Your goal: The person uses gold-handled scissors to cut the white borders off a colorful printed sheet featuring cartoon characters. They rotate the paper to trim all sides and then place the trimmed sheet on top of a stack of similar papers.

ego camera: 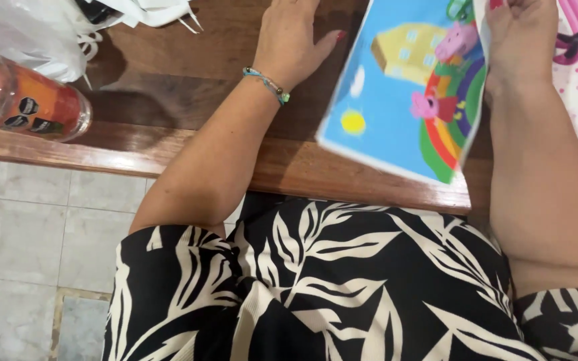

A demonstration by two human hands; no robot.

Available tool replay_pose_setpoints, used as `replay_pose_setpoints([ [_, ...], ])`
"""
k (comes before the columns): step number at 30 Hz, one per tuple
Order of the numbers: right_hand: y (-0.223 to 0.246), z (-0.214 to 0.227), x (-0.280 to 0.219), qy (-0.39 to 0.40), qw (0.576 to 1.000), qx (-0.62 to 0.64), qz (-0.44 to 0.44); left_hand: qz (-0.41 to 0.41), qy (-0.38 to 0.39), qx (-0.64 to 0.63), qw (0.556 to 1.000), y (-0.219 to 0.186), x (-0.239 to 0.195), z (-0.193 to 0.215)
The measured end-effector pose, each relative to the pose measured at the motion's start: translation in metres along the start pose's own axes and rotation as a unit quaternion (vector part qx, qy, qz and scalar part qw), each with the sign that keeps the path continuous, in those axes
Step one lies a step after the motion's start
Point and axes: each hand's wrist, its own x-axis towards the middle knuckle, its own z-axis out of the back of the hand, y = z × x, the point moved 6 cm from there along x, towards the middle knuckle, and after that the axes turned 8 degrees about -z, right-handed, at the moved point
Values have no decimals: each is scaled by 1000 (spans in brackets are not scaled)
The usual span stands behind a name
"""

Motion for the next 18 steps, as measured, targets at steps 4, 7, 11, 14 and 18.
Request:
replay_pose_setpoints([
  [4, 5, -2, 8, 49, 994, 91, 18, 37, 26, 7, 999, 11, -3, -9],
  [7, -10, -2, 15, 69, 991, 111, -21, 43, 14, 17, 999, 26, -6, -9],
  [11, 32, -8, -13, 97, 993, 57, -34, 64, 56, 17, 996, 25, -4, -1],
  [14, 28, 1, -10, 63, 993, 58, -80, 58, 166, 15, 984, 7, -3, -13],
  [18, 29, 5, -10, 83, 995, -51, -30, 22, 237, -46, 970, -7, -14, -46],
])
